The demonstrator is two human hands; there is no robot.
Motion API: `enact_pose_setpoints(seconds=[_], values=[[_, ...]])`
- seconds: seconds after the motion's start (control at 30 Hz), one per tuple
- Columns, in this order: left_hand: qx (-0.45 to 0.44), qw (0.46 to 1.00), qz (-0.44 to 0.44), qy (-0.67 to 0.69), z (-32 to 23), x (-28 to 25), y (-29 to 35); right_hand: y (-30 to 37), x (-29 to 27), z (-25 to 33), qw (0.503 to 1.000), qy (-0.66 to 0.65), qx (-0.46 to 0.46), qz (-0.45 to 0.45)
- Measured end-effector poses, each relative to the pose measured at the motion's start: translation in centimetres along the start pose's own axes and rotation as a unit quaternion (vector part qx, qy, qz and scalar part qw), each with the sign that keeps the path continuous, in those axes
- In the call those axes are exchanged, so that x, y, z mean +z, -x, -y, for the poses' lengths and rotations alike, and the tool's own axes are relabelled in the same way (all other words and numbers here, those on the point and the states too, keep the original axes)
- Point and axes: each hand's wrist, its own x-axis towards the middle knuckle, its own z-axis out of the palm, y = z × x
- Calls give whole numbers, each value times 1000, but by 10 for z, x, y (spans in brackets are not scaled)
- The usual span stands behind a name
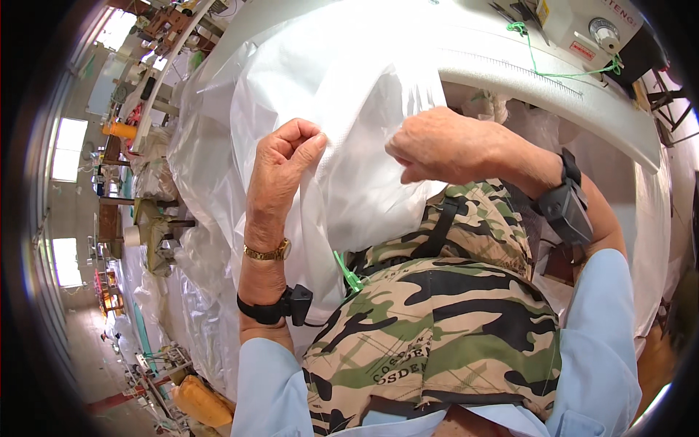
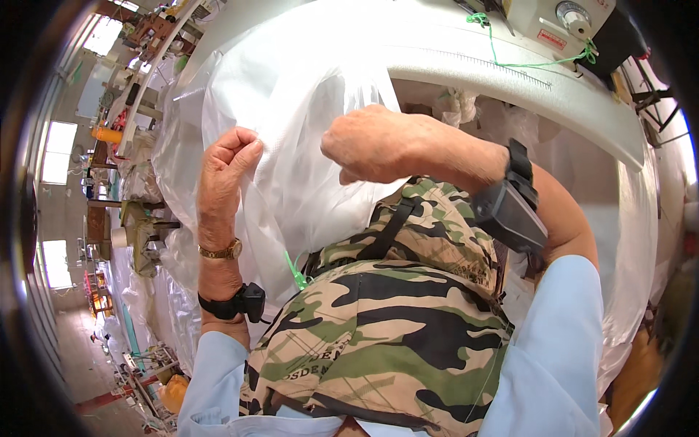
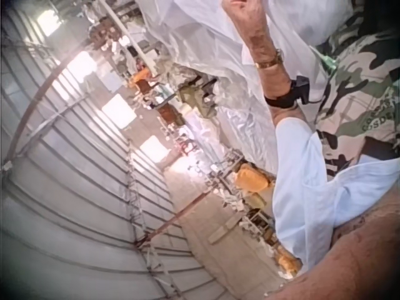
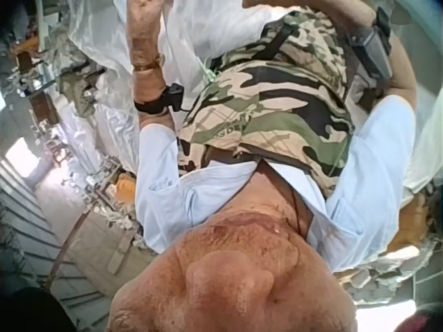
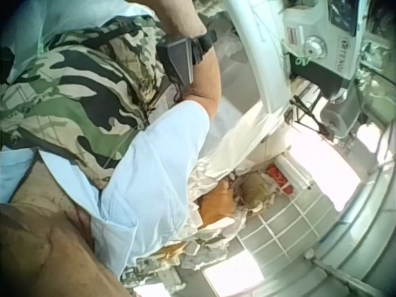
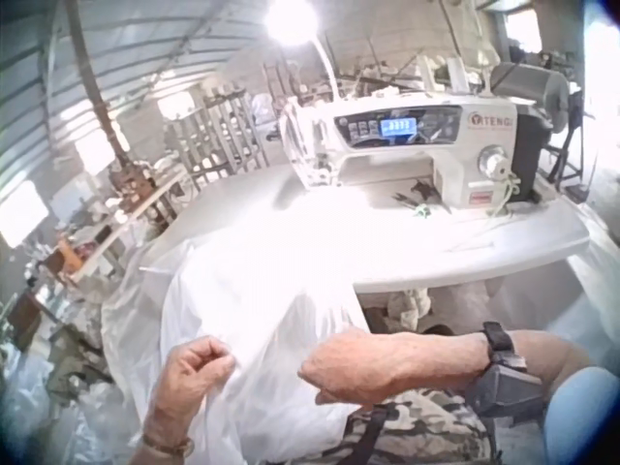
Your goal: The recorder is sewing a large white plastic sheet using an industrial sewing machine.
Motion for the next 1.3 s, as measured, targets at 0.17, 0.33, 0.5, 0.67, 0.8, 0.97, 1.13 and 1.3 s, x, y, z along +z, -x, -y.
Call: enact_pose_setpoints(seconds=[0.17,0.33,0.5,0.67,0.8,0.97,1.13,1.3], values=[[-2,999,13,39,10,-5,1,24,-1,15,995,-16,-70,-72],[-56,990,36,124,18,2,3,31,1,30,966,-72,-77,-236],[-91,972,79,200,29,22,11,17,32,37,919,-139,-95,-357],[-111,969,98,198,24,32,11,-4,52,43,911,-106,-151,-369],[-109,974,90,178,11,36,11,-12,52,46,912,-62,-162,-371],[-137,960,-29,243,-7,44,17,-19,54,48,898,-28,-245,-364],[-99,984,47,139,7,17,-2,-25,55,35,870,12,-327,-368],[42,996,-23,-69,-22,2,0,-77,92,16,615,-366,35,-697]])
